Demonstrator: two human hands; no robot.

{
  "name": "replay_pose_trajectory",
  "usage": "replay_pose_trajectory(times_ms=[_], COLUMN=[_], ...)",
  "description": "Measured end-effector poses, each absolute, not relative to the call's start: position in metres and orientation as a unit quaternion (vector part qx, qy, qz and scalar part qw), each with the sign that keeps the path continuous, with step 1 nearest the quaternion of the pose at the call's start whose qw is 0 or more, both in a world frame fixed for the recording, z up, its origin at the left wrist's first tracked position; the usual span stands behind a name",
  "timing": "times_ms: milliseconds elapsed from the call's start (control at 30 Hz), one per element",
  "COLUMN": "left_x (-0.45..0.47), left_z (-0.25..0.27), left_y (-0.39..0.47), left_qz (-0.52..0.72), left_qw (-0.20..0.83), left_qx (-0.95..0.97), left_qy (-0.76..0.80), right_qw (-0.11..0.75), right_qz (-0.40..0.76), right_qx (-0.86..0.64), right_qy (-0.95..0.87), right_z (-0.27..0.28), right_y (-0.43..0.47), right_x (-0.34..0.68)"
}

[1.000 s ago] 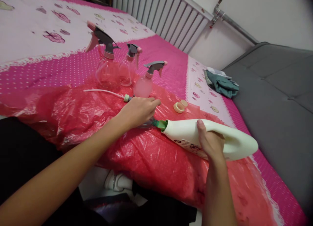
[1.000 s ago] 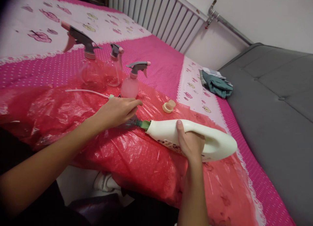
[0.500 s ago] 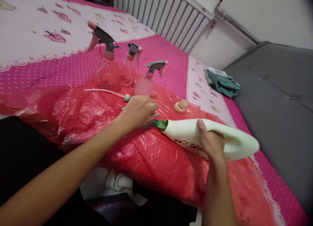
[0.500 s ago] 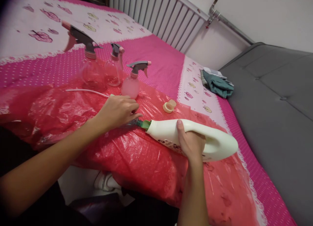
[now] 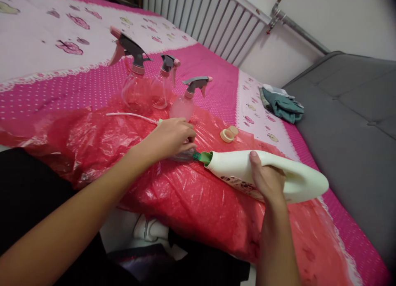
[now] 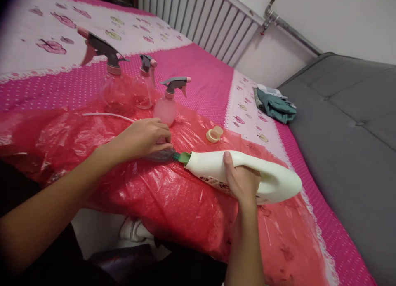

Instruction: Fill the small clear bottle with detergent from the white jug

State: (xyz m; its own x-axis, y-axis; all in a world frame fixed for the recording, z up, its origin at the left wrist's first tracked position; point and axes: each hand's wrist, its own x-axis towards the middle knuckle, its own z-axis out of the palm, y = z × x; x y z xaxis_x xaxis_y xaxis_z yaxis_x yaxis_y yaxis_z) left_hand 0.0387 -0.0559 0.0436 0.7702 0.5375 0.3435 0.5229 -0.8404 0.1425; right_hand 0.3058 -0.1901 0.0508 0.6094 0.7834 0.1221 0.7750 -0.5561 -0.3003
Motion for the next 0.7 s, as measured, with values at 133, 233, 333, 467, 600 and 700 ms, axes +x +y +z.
replay_pose_trajectory(times_ms=[133, 233, 333, 467, 600, 700], left_x=[0.037, 0.036, 0.035, 0.035, 0.034, 0.034], left_z=[0.04, 0.039, 0.039, 0.036, 0.033, 0.032], left_y=[-0.052, -0.052, -0.052, -0.054, -0.054, -0.054], left_qz=[0.21, 0.219, 0.227, 0.263, 0.289, 0.275], left_qw=[0.035, 0.046, 0.063, 0.092, 0.109, 0.121], left_qx=[0.938, 0.936, 0.933, 0.904, 0.867, 0.86], left_qy=[0.273, 0.273, 0.272, 0.323, 0.392, 0.413], right_qw=[0.171, 0.173, 0.172, 0.168, 0.165, 0.166], right_qz=[0.008, 0.005, 0.003, 0.0, -0.001, -0.001], right_qx=[-0.879, -0.877, -0.877, -0.877, -0.878, -0.878], right_qy=[-0.446, -0.449, -0.449, -0.451, -0.45, -0.45], right_z=[0.05, 0.049, 0.049, 0.048, 0.048, 0.049], right_y=[-0.191, -0.192, -0.192, -0.192, -0.191, -0.191], right_x=[0.306, 0.307, 0.307, 0.308, 0.308, 0.307])
